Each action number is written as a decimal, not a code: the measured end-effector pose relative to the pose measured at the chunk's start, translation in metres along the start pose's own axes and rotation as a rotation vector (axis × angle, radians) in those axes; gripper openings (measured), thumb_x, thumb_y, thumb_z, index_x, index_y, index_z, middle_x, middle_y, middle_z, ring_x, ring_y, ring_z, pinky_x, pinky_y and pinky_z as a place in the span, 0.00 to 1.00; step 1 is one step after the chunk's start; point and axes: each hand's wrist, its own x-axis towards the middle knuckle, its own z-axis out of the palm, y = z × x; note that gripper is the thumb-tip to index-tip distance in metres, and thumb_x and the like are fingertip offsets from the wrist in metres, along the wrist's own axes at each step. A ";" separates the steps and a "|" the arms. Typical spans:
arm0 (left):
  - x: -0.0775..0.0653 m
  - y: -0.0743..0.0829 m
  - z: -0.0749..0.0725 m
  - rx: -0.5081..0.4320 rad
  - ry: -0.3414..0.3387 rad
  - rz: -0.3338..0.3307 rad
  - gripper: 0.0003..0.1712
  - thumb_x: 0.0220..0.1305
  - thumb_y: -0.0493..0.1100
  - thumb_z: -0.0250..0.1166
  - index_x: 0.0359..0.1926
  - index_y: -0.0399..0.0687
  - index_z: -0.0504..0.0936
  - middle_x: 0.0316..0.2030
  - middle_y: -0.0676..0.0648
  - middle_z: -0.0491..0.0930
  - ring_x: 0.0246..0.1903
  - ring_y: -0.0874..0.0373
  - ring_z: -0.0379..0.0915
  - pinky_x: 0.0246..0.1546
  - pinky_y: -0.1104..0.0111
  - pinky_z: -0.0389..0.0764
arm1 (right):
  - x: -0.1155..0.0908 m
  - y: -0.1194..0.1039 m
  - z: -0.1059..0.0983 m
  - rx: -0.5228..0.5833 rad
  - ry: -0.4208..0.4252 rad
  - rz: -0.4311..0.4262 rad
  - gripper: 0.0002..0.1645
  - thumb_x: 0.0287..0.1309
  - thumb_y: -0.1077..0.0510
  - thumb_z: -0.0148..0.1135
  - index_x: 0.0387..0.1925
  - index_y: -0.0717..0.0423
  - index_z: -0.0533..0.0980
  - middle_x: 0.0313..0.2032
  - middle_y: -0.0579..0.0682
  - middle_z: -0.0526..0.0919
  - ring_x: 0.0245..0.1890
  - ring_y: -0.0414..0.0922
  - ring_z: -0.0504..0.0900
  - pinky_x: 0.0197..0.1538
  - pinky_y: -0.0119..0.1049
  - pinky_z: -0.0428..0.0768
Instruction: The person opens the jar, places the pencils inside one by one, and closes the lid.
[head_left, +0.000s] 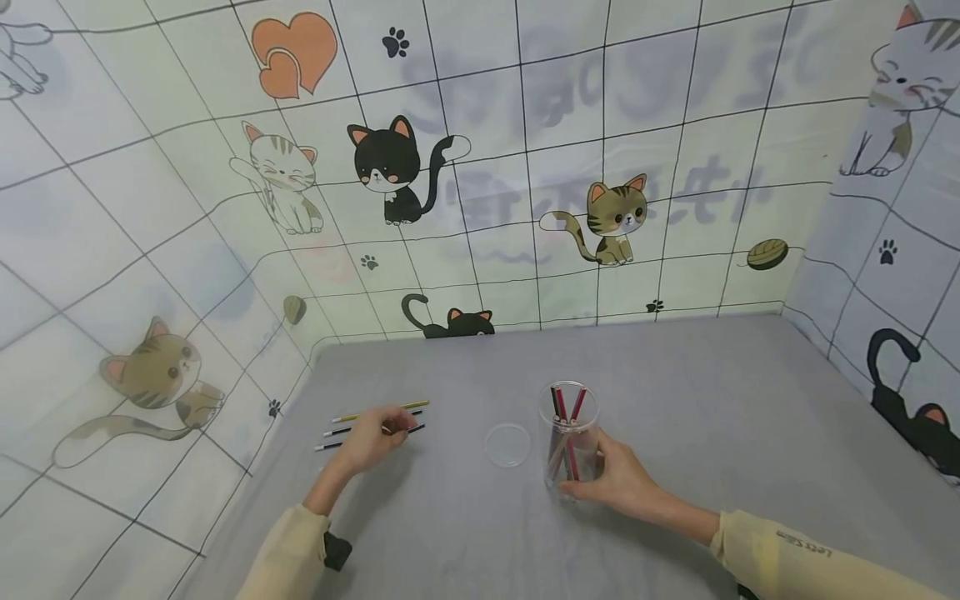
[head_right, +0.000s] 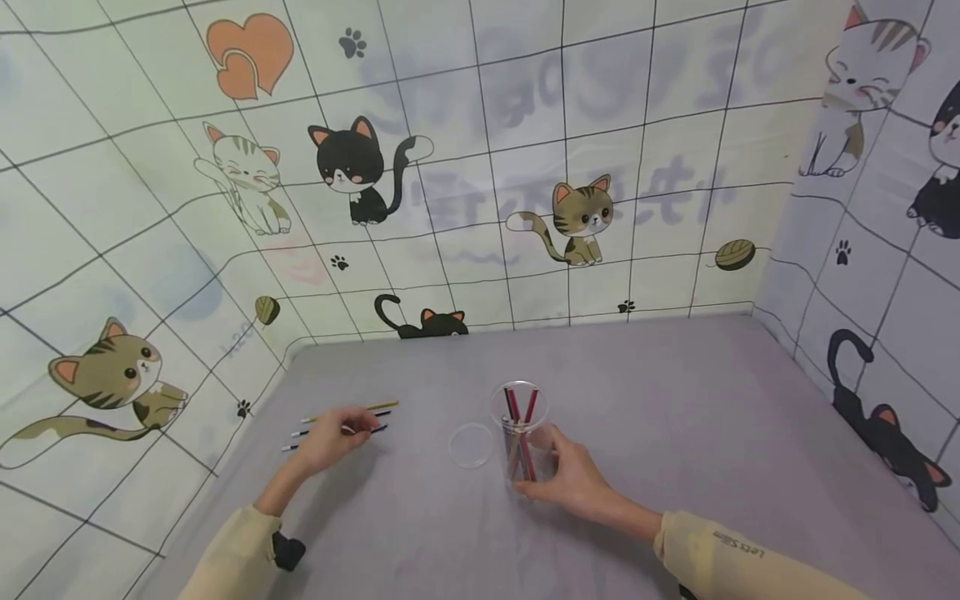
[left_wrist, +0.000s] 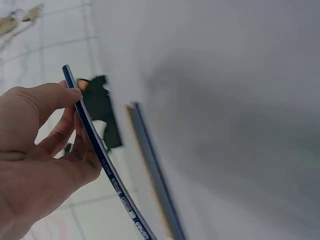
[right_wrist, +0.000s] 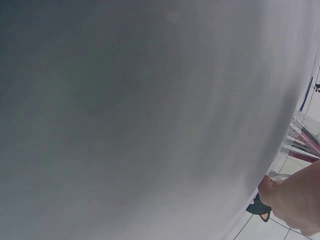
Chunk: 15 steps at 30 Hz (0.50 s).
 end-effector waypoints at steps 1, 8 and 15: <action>0.001 0.006 -0.001 -0.011 -0.003 0.020 0.11 0.61 0.25 0.65 0.40 0.43 0.84 0.37 0.46 0.82 0.37 0.56 0.77 0.36 0.65 0.81 | 0.000 0.000 0.000 -0.002 -0.001 -0.004 0.44 0.42 0.53 0.82 0.61 0.55 0.71 0.52 0.50 0.82 0.52 0.50 0.79 0.53 0.59 0.78; 0.009 0.050 -0.007 -0.067 -0.052 0.123 0.11 0.62 0.26 0.63 0.42 0.42 0.83 0.36 0.44 0.82 0.36 0.55 0.77 0.35 0.67 0.82 | 0.000 0.000 -0.001 -0.001 -0.005 -0.018 0.45 0.42 0.52 0.83 0.61 0.56 0.70 0.53 0.53 0.82 0.53 0.54 0.79 0.52 0.59 0.78; 0.014 0.076 -0.010 -0.080 -0.070 0.187 0.12 0.61 0.26 0.64 0.42 0.44 0.82 0.35 0.47 0.81 0.35 0.58 0.76 0.35 0.68 0.82 | 0.000 0.001 -0.001 0.006 -0.007 0.010 0.46 0.42 0.52 0.83 0.62 0.55 0.70 0.54 0.51 0.82 0.52 0.50 0.79 0.54 0.57 0.78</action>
